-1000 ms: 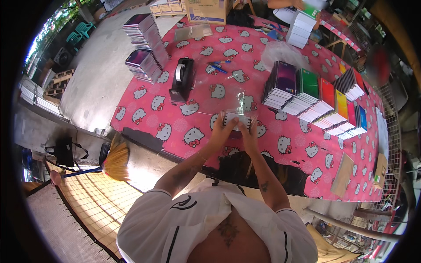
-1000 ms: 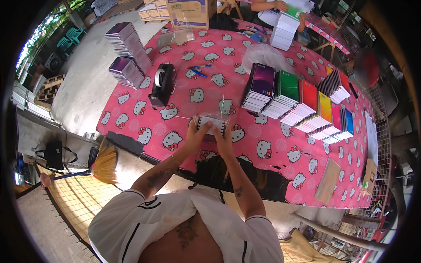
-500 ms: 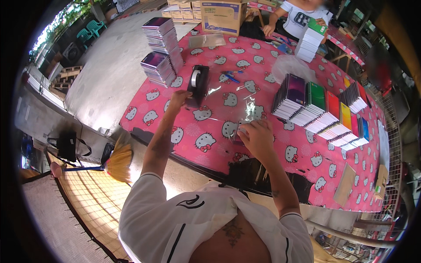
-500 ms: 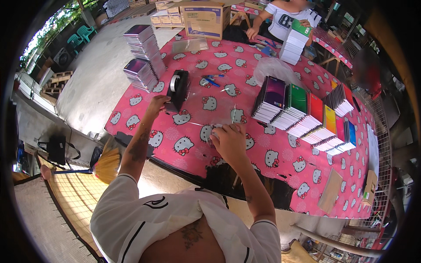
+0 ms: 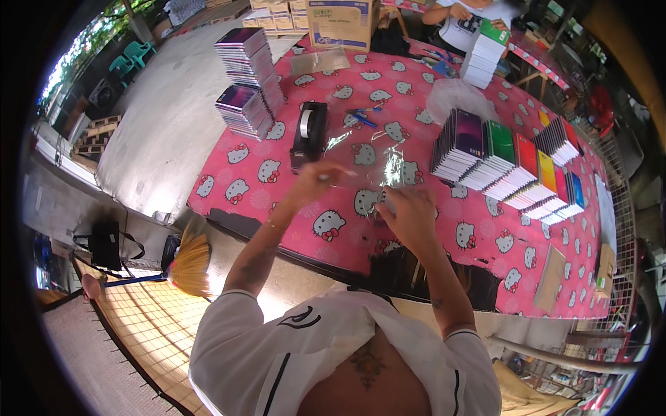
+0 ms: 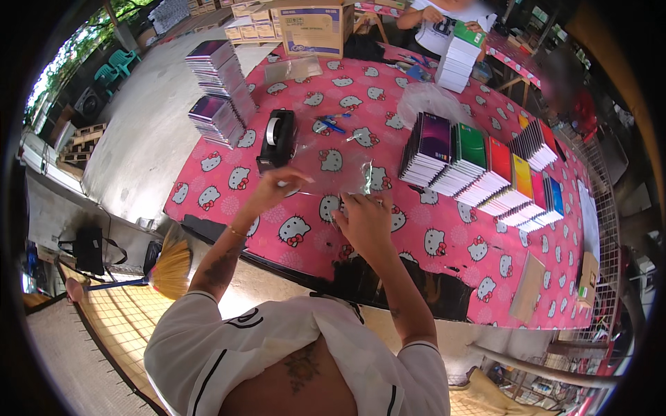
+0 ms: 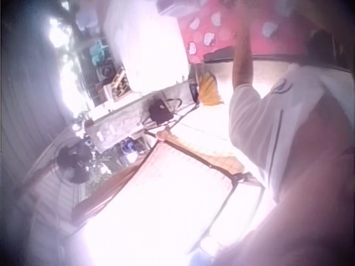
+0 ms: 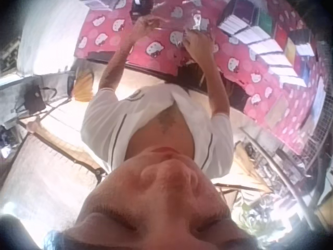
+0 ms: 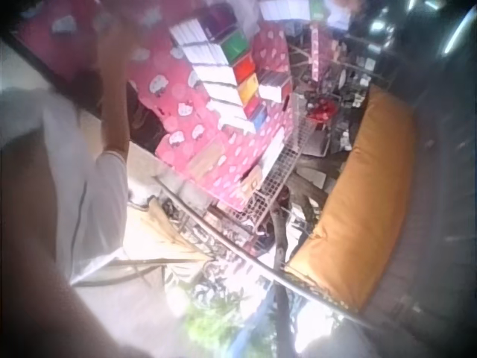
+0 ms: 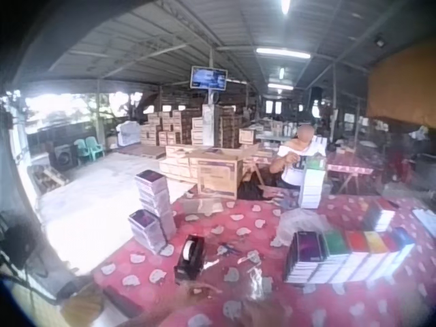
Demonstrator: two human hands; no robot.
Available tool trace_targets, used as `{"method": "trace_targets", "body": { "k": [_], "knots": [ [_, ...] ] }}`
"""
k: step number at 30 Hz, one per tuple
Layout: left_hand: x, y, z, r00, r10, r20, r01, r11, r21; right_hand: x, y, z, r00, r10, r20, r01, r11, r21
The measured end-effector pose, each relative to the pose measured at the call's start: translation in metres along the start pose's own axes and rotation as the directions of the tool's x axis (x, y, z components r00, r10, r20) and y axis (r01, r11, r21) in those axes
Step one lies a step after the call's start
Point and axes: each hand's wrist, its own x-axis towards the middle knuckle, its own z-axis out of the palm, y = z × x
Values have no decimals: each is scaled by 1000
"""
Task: The person organizes small colored notebooks into stacks by color and places a set of different colored notebooks into a clear plastic bag.
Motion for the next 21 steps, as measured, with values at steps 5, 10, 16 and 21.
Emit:
{"method": "trace_targets", "body": {
  "k": [5,10,16,21],
  "knots": [
    [36,42,46,949,-37,314,99,978,-184,11,-1,-5,1000,-19,21,18,998,61],
    [46,35,30,918,178,355,-191,982,2,3,14,-39,995,84,-52,-82,996,46],
    [61,33,62,888,329,322,-395,903,167,-48,89,16,1000,14,-8,-11,935,353],
    [64,20,101,845,438,306,-523,794,308,-50,77,36,997,-76,24,60,909,413]
  ]
}}
